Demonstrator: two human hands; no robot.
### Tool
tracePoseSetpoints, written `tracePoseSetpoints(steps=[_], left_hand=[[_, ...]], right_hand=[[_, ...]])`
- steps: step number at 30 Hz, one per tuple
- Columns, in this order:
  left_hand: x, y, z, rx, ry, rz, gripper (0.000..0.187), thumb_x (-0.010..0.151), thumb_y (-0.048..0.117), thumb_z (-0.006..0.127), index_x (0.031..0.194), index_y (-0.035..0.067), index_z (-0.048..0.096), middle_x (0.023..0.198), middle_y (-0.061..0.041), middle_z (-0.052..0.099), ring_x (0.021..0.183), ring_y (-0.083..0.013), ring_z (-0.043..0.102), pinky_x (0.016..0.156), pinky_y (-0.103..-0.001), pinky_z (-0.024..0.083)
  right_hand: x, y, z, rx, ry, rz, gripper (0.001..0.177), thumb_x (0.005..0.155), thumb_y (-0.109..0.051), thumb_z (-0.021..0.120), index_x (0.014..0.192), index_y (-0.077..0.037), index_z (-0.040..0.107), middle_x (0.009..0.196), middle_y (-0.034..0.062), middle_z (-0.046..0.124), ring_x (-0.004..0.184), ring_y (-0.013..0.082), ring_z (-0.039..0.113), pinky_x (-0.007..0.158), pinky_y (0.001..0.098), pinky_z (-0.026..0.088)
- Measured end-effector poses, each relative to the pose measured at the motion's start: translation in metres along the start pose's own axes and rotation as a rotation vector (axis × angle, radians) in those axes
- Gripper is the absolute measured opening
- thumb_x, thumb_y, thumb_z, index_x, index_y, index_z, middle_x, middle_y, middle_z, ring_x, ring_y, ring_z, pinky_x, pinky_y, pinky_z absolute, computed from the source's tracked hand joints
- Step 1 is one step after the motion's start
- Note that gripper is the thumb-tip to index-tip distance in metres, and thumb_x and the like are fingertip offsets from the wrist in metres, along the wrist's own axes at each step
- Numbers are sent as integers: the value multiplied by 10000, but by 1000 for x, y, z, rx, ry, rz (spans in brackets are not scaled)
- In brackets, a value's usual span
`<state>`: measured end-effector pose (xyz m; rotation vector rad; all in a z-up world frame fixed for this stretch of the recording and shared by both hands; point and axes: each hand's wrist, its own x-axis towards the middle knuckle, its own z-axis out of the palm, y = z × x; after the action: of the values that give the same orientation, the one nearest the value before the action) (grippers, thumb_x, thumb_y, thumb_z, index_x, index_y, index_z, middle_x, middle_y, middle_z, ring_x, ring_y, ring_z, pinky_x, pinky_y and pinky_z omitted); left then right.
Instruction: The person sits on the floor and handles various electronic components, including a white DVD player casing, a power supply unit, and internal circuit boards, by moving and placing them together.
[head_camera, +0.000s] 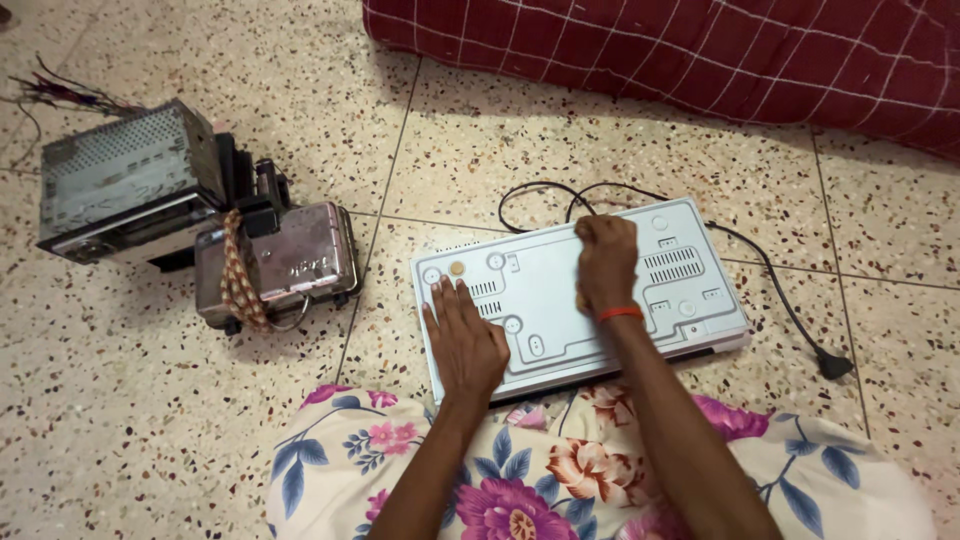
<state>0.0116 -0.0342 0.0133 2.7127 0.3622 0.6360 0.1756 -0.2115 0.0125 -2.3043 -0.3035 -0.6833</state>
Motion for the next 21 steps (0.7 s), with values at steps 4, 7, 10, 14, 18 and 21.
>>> tracePoseSetpoints(steps=[4,7,10,14,18,21], left_hand=[[0,-2,5,-80,-19,12,654,845,166,577,1412,-140,465,1499,-351,443,1456,-427,378,1217,-514,248],[-2,-5,8,-118,5,43,628,846,152,573,1394,-142,488,1478,-349,476,1443,-416,424,1241,-492,257],[1,-5,9,-124,5,46,637,826,145,583,1384,-148,490,1454,-359,488,1426,-424,438,1232,-493,260],[0,-4,7,-149,-5,48,694,803,122,579,1428,-149,441,1450,-353,491,1429,-424,434,1244,-495,255],[1,-5,6,-197,-11,42,687,800,133,585,1423,-104,417,1446,-331,479,1440,-425,409,1244,-505,245],[1,-6,6,-182,23,38,661,823,132,580,1416,-106,409,1473,-321,457,1469,-443,371,1257,-521,233]], right_hand=[[-11,-30,17,93,-19,-24,93,863,-27,680,912,-78,741,966,114,708,1010,332,599,896,437,497],[-18,-54,25,132,-49,-22,110,877,-6,660,916,-71,740,964,115,702,1007,333,596,884,433,500],[-23,-75,37,105,-73,-88,84,897,-23,666,929,-51,738,972,131,691,1001,341,591,876,442,492],[-29,-98,54,178,-116,-125,107,880,-28,658,932,-54,748,973,121,696,1015,336,605,900,430,505],[-31,-112,55,228,-239,-208,114,872,-10,656,917,-54,751,972,116,700,1008,334,614,884,417,514],[-31,-113,38,281,-316,-249,112,867,-6,670,924,-54,753,969,99,708,988,326,621,868,408,522]])
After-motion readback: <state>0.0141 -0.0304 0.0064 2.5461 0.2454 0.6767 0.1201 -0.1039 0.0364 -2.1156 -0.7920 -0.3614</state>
